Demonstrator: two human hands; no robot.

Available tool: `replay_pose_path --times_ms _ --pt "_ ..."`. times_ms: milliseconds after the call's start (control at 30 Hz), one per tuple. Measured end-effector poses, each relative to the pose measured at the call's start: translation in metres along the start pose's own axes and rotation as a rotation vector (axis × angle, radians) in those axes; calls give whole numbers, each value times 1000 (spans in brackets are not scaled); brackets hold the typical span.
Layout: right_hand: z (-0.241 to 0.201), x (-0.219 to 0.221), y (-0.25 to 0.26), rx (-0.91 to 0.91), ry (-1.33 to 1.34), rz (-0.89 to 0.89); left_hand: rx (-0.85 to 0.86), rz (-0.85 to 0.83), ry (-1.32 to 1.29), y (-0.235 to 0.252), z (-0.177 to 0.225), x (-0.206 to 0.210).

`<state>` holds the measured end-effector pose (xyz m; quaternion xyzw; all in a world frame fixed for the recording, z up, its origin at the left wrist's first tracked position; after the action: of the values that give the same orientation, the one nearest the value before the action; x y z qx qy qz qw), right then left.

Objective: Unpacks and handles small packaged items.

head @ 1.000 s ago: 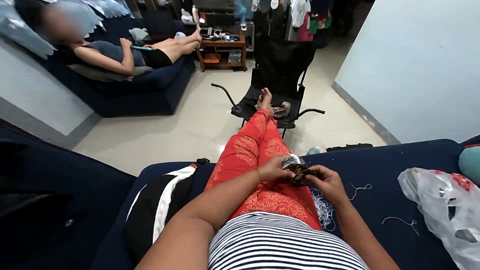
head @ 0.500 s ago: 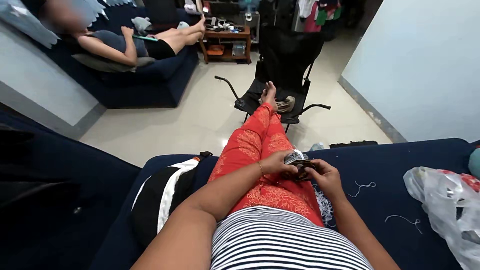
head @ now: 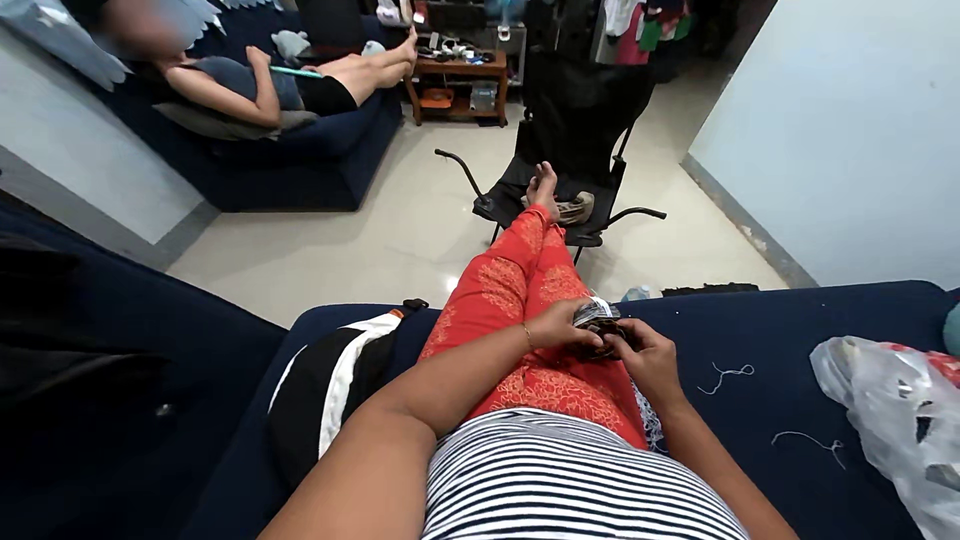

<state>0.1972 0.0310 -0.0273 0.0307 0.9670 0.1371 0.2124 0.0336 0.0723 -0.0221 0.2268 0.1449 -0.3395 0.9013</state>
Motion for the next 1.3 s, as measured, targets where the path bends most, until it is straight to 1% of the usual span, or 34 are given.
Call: replay_pose_path --times_ms 100,233,267,333,367,400,433,533,567,667,767,800,867,900,1000,1100,1167,1200,1267,1300 --pt "0 -8 2 85 73 -59 21 0 2 0 3 -1" --pt "9 -31 11 198 173 -251 -7 38 -32 -2 5 -10" --pt "12 -38 13 216 157 -293 -24 51 -47 -3 6 -13" --pt "23 -49 13 272 29 -363 -31 67 -90 -7 4 -10" --pt "30 -53 13 292 -17 -370 -26 72 -113 -8 2 -8" --pt "35 -55 15 298 12 -355 -18 72 -141 -7 1 -7" --pt "37 -57 19 293 118 -329 -18 63 -173 -6 1 -7" --pt "34 -47 25 336 602 -259 -36 5 -263 -6 6 1" --pt "29 -40 27 363 687 -250 -41 -18 -284 -5 9 4" --pt "16 -19 32 384 725 -260 -41 -106 -287 -5 16 12" --pt "13 -4 40 321 642 -245 -25 -168 -267 -6 20 16" --pt "13 -1 43 316 585 -232 -18 -166 -265 -6 23 16" --pt "19 3 44 349 488 -241 2 -106 -303 -7 27 14" --pt "23 6 40 398 506 -268 14 -38 -349 -7 27 10" --pt "34 25 9 662 799 -283 39 200 -475 -9 26 -2" --pt "40 45 -9 800 918 -341 49 366 -510 -10 21 -10" --pt "39 43 -13 826 956 -330 53 407 -479 -9 19 -13" --pt "40 39 -12 813 966 -289 58 396 -404 -9 20 -15" --pt "46 22 -6 761 896 -120 67 340 -198 -10 19 -16" --pt "50 13 -2 693 826 -63 73 305 -119 -9 16 -15"
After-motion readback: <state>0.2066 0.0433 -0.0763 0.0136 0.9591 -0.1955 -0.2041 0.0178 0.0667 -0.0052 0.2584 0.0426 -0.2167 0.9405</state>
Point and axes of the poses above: each hand's wrist, its own y-axis towards the middle knuckle, its own x-axis out of the palm, z = x × y, the point moved 6 cm from there along y, towards the middle knuckle, and after that the axes turned 14 degrees about x, right-handed, at the moved point
